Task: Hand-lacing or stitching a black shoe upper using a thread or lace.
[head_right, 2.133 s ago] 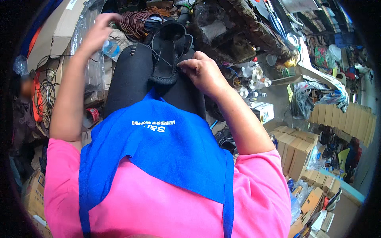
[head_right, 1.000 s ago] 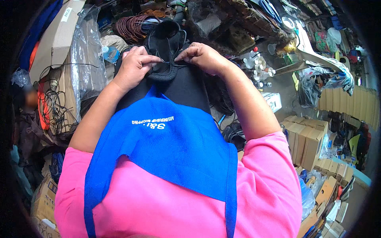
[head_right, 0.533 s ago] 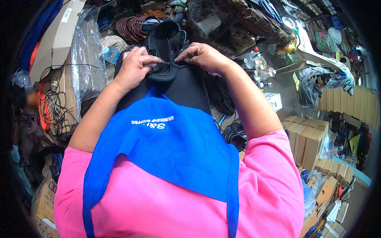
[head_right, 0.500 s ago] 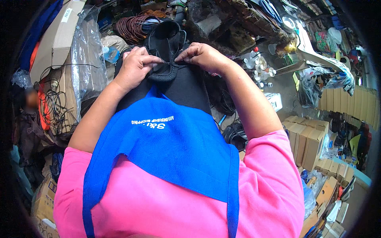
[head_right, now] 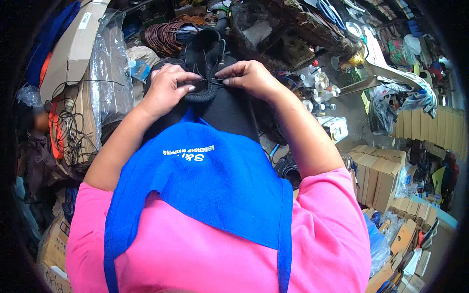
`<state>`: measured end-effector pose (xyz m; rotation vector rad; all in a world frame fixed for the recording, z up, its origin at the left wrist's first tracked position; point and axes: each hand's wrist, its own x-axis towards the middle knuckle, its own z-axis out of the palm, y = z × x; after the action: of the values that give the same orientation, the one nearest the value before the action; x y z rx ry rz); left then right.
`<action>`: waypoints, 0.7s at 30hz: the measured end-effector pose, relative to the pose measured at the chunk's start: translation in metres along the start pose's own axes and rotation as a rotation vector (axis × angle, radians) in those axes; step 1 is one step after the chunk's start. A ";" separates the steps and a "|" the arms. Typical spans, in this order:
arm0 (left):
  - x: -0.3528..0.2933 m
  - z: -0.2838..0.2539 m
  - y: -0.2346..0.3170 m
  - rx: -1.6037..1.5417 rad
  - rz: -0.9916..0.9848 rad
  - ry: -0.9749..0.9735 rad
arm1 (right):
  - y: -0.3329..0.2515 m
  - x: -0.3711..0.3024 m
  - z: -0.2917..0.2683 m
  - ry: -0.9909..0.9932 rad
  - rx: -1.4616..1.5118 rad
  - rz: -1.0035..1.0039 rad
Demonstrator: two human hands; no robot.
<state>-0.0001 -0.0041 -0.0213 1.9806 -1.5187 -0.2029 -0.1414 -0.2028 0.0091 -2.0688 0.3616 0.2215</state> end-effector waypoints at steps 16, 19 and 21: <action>0.025 0.009 0.012 -0.292 -0.404 -0.207 | -0.001 0.023 0.005 -0.006 0.181 0.113; 0.025 0.005 0.009 -0.082 -0.171 -0.111 | 0.002 0.027 0.003 -0.057 0.190 0.099; 0.025 0.000 0.008 -0.027 -0.134 -0.094 | 0.007 0.028 0.000 -0.069 0.224 0.099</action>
<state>0.0016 -0.0278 -0.0109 2.0782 -1.4336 -0.3749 -0.1174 -0.2111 -0.0053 -1.8209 0.4271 0.2977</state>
